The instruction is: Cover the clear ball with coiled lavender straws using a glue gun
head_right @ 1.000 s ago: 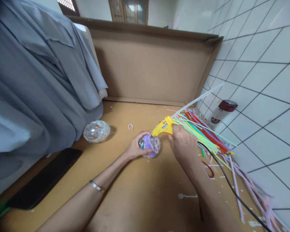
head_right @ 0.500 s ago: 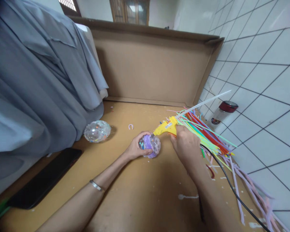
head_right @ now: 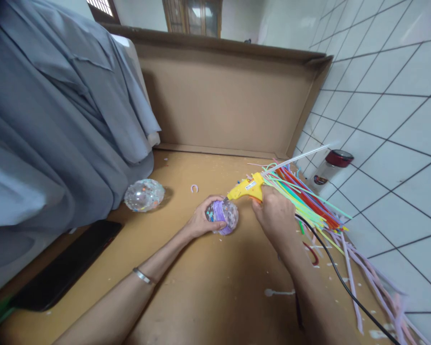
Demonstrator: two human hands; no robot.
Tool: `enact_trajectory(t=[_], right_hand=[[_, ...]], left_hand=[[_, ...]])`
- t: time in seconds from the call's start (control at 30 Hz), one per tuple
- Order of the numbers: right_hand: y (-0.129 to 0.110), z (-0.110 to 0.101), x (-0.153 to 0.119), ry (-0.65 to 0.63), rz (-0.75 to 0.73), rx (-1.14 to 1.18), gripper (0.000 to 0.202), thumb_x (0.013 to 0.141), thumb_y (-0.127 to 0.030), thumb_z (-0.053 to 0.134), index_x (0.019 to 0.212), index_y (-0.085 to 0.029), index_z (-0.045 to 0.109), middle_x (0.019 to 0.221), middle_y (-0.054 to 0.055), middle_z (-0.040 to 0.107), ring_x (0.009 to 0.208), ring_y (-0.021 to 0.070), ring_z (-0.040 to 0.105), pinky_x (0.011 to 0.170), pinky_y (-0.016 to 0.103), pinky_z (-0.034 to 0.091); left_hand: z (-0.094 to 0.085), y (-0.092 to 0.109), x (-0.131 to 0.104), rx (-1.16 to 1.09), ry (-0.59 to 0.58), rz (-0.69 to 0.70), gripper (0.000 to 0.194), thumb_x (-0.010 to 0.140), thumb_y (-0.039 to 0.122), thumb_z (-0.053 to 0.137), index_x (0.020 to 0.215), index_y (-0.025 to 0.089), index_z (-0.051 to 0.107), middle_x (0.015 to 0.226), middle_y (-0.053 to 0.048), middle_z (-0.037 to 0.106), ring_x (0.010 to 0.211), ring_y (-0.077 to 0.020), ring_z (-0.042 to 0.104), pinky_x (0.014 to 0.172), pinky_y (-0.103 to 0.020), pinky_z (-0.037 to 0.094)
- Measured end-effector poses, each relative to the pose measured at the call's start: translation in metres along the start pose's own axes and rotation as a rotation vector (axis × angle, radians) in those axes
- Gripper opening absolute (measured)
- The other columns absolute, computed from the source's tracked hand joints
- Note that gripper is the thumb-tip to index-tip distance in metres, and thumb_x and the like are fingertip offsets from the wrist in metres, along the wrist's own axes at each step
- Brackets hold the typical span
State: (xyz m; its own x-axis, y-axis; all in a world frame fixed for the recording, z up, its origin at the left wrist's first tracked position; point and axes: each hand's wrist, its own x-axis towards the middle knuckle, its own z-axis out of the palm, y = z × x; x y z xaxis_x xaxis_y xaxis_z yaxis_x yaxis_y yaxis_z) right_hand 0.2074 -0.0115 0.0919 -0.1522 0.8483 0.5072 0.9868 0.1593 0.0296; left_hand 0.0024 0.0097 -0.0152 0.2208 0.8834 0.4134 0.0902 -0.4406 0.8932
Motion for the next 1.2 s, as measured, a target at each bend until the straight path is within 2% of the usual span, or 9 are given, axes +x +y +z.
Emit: enact_trajectory(t=[0.2, 0.37, 0.5, 0.6, 0.67, 0.73, 0.83, 0.93, 1.2], right_hand=[[0.009, 0.002, 0.009, -0.207, 0.196, -0.096, 0.03, 0.083, -0.04, 0.048, 0.091, -0.013, 0.06, 0.077, 0.012, 0.064, 0.069, 0.0233, 0.059, 0.053, 0.028, 0.025], [0.024, 0.042, 0.011, -0.371, 0.296, -0.135, 0.043, 0.086, -0.04, 0.045, 0.104, -0.005, 0.061, 0.106, 0.023, 0.06, 0.085, 0.0271, 0.064, 0.062, 0.031, 0.041], [0.03, 0.07, 0.005, -0.49, 0.284, -0.114, 0.047, 0.084, -0.039, 0.047, 0.109, -0.002, 0.061, 0.106, 0.025, 0.06, 0.089, 0.0302, 0.064, 0.071, 0.035, 0.046], [0.029, 0.073, 0.003, -0.536, 0.276, -0.123, 0.046, 0.083, -0.042, 0.048, 0.102, -0.004, 0.066, 0.1, 0.026, 0.063, 0.091, 0.0343, 0.064, 0.073, 0.041, 0.047], [0.027, 0.067, 0.004, -0.487, 0.252, -0.129, 0.041, 0.082, -0.041, 0.051, 0.097, -0.006, 0.067, 0.1, 0.026, 0.063, 0.093, 0.0359, 0.062, 0.073, 0.044, 0.047], [0.024, 0.058, 0.006, -0.372, 0.135, -0.024, 0.03, 0.083, -0.033, 0.051, 0.095, -0.01, 0.067, 0.1, 0.022, 0.063, 0.094, 0.033, 0.06, 0.074, 0.043, 0.046], [0.013, 0.046, 0.008, -0.169, -0.158, 0.415, 0.022, 0.084, -0.018, 0.045, 0.094, -0.016, 0.065, 0.095, 0.012, 0.063, 0.09, 0.0228, 0.059, 0.079, 0.036, 0.046], [-0.004, 0.04, 0.005, -0.094, -0.348, 0.794, 0.023, 0.086, -0.016, 0.043, 0.095, -0.02, 0.064, 0.091, 0.006, 0.062, 0.088, 0.0183, 0.058, 0.08, 0.033, 0.046], [-0.021, 0.051, -0.002, -0.132, -0.366, 0.916, 0.023, 0.088, -0.015, 0.042, 0.096, -0.019, 0.062, 0.088, 0.006, 0.059, 0.086, 0.0182, 0.056, 0.079, 0.033, 0.045]], left_hand=[[-0.001, 0.0, 0.0, 0.022, 0.008, 0.016, 0.063, 0.055, 0.033, 0.08, 0.111, 0.02, 0.055, 0.117, -0.008, 0.057, 0.11, -0.0249, 0.056, 0.097, -0.038, 0.043], [-0.002, -0.002, 0.0, 0.029, 0.006, -0.001, 0.063, 0.055, 0.036, 0.08, 0.111, 0.02, 0.055, 0.118, -0.008, 0.057, 0.111, -0.025, 0.056, 0.098, -0.038, 0.043], [-0.002, -0.003, 0.0, 0.036, 0.002, 0.008, 0.063, 0.055, 0.036, 0.08, 0.111, 0.02, 0.055, 0.119, -0.008, 0.056, 0.112, -0.0249, 0.055, 0.099, -0.038, 0.042], [-0.001, -0.002, 0.0, 0.044, -0.002, 0.035, 0.062, 0.055, 0.036, 0.08, 0.11, 0.02, 0.056, 0.118, -0.008, 0.057, 0.112, -0.025, 0.055, 0.098, -0.037, 0.042], [-0.001, -0.002, 0.0, 0.059, -0.004, 0.051, 0.062, 0.055, 0.035, 0.08, 0.11, 0.02, 0.056, 0.117, -0.008, 0.057, 0.112, -0.0249, 0.055, 0.098, -0.037, 0.042], [0.0, -0.002, 0.0, 0.077, -0.003, 0.059, 0.062, 0.055, 0.034, 0.08, 0.111, 0.02, 0.055, 0.118, -0.008, 0.056, 0.112, -0.0248, 0.054, 0.099, -0.037, 0.041], [0.0, -0.001, 0.0, 0.09, -0.01, 0.066, 0.064, 0.055, 0.034, 0.08, 0.112, 0.02, 0.055, 0.118, -0.008, 0.056, 0.113, -0.0246, 0.054, 0.099, -0.037, 0.041], [0.0, 0.0, 0.0, 0.086, -0.021, 0.073, 0.062, 0.055, 0.032, 0.08, 0.111, 0.021, 0.055, 0.116, -0.008, 0.056, 0.112, -0.0245, 0.054, 0.099, -0.037, 0.041], [0.0, 0.001, 0.001, 0.095, -0.063, 0.066, 0.063, 0.055, 0.029, 0.079, 0.113, 0.021, 0.054, 0.117, -0.007, 0.054, 0.111, -0.0236, 0.054, 0.098, -0.036, 0.041]])
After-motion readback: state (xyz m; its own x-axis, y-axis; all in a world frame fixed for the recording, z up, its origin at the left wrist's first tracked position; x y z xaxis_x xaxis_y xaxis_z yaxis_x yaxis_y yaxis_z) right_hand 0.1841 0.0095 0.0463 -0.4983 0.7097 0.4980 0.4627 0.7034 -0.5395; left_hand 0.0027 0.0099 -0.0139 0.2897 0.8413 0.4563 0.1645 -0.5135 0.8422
